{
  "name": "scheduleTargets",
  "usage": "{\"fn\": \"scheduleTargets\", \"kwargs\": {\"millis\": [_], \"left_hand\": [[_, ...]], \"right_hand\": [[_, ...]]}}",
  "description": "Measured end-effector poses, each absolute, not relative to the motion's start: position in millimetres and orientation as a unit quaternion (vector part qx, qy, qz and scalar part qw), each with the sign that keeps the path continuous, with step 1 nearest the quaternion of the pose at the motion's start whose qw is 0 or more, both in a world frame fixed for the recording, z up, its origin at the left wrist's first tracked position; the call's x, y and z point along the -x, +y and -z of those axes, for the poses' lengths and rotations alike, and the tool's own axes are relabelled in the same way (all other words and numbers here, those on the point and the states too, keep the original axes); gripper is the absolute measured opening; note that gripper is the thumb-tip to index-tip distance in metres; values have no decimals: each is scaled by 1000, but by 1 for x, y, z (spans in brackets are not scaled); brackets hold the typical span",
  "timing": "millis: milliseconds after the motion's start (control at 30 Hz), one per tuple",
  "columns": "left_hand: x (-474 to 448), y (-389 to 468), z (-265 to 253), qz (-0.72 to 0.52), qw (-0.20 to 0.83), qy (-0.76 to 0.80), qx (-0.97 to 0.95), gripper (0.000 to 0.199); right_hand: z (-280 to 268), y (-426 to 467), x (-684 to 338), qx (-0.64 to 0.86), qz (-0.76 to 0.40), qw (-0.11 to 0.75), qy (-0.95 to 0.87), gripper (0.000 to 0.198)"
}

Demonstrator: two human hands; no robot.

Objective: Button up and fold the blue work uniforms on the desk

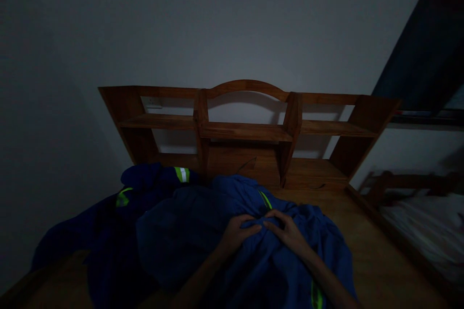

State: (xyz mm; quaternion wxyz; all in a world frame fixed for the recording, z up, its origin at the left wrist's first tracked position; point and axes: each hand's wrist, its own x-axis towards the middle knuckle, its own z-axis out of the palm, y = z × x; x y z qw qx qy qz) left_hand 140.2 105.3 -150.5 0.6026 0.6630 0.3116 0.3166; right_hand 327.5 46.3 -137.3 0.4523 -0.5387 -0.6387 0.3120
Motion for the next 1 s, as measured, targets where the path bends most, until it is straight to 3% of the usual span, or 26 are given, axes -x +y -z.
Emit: {"fn": "scheduleTargets", "kwargs": {"millis": [200,600,833,1000], "left_hand": [[-145,112,158,-319,549,354,-687,32],[-156,111,166,-375,462,367,-715,12],[-152,105,155,-409,380,342,-756,11],[-150,103,148,-408,377,323,-766,11]], "right_hand": [[147,53,-333,542,-307,454,-637,30],[148,57,-330,531,-310,466,-637,21],[153,57,-330,537,-294,473,-633,25],[153,56,-330,540,-288,471,-636,25]]}}
